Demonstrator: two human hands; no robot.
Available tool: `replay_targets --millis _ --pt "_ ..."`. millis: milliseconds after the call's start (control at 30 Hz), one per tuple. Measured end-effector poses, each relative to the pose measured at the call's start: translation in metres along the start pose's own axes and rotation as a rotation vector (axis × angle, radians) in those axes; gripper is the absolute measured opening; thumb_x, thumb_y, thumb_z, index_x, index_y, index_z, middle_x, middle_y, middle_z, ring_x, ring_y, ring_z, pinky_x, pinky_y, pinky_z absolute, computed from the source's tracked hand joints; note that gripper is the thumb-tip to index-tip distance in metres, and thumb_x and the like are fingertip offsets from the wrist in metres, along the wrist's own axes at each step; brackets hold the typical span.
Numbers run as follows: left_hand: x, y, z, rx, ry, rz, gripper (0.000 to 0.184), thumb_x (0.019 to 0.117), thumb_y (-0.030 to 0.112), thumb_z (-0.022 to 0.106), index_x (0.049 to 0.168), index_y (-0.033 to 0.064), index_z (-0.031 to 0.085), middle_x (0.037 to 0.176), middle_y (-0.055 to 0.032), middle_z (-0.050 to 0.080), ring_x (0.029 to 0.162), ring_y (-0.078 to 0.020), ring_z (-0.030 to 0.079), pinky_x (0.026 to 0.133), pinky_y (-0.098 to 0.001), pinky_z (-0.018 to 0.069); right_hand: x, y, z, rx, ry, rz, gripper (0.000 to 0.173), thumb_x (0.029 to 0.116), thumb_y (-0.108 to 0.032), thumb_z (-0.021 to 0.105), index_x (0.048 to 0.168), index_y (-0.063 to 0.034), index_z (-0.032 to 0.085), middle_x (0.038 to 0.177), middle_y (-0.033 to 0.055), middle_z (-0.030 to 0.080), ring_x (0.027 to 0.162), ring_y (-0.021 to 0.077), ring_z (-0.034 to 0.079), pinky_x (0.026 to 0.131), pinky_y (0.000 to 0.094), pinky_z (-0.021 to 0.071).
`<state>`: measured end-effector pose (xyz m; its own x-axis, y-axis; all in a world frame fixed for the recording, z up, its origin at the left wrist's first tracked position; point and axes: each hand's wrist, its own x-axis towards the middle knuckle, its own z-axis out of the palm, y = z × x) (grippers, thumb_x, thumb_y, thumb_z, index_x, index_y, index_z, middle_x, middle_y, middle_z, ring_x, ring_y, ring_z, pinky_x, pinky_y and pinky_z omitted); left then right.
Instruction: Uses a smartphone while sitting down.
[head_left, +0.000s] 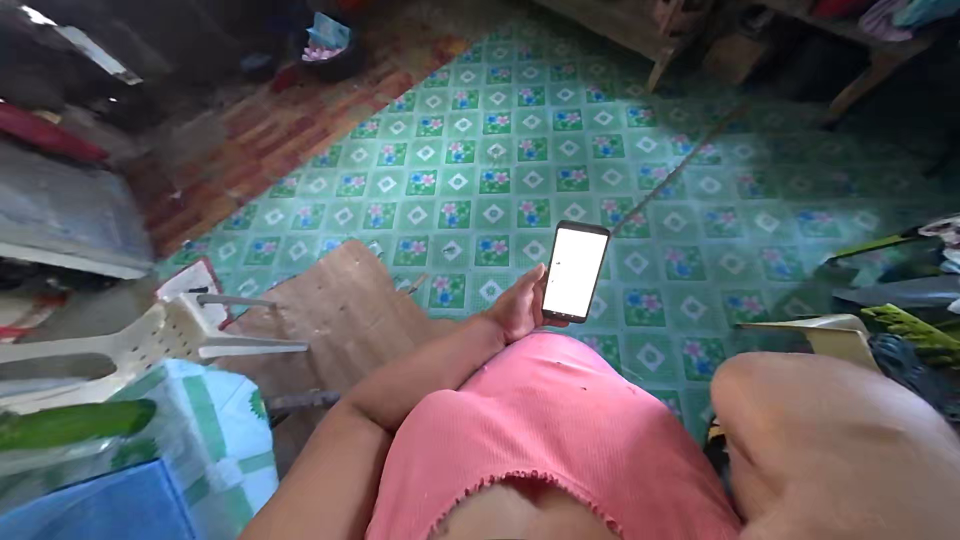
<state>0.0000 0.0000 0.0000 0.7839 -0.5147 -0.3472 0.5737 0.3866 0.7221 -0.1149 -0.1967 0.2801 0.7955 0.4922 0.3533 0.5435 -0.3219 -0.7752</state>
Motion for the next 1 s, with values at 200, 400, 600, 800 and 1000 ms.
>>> replay_targets --millis 200,400,600,800,1000 --pt "0.003 0.002 0.002 0.008 -0.007 -0.022 0.066 0.1072 0.054 0.008 0.151 0.0118 0.034 0.137 -0.0182 0.058 0.118 -0.0325 0.064 0.093 -0.0494 0.0564 0.007 0.009 -0.017 -0.164 -0.160 -0.058 0.048 0.0972 -0.037 0.054 0.059 -0.0072 0.054 0.052 0.0046 0.052 0.046 0.0112 0.046 0.048 0.0267 0.0341" --pt "0.002 0.004 0.004 -0.051 0.015 0.010 0.065 0.1072 0.053 0.010 0.149 0.0106 0.035 0.133 -0.0164 0.061 0.114 -0.0301 0.065 0.088 -0.0461 0.0586 0.015 0.123 0.008 0.264 -0.137 -0.298 0.023 0.1006 -0.027 0.061 0.113 -0.0094 0.068 0.108 0.0057 0.070 0.104 0.0130 0.067 0.090 0.0325 0.0569" --pt "0.005 0.001 0.002 -0.046 -0.007 0.039 0.067 0.1061 0.056 0.007 0.155 0.0157 0.029 0.139 -0.0191 0.057 0.118 -0.0345 0.063 0.092 -0.0506 0.0572 0.018 0.285 0.072 0.563 0.114 0.554 0.093 0.0804 -0.014 0.068 0.159 -0.0203 0.020 0.152 0.0048 0.044 0.130 0.0199 0.052 0.097 0.0452 0.0516" --pt "0.007 0.001 0.006 -0.078 0.009 0.029 0.070 0.1054 0.058 0.005 0.152 0.0144 0.033 0.133 -0.0197 0.060 0.112 -0.0337 0.066 0.090 -0.0488 0.0583 -0.008 0.310 0.112 0.856 -0.143 0.681 0.096 0.0752 0.005 0.065 0.156 -0.0122 0.017 0.132 0.0110 0.062 0.115 0.0177 0.067 0.098 0.0376 0.0575" --pt "0.008 -0.002 0.005 -0.071 -0.005 0.029 0.071 0.1053 0.060 0.008 0.154 0.0140 0.031 0.136 -0.0221 0.058 0.113 -0.0361 0.066 0.091 -0.0509 0.0581 -0.010 0.308 0.115 0.794 -0.117 0.674 0.100 0.0790 0.012 0.063 0.159 -0.0131 0.009 0.135 0.0140 0.061 0.118 0.0208 0.066 0.100 0.0398 0.0572"
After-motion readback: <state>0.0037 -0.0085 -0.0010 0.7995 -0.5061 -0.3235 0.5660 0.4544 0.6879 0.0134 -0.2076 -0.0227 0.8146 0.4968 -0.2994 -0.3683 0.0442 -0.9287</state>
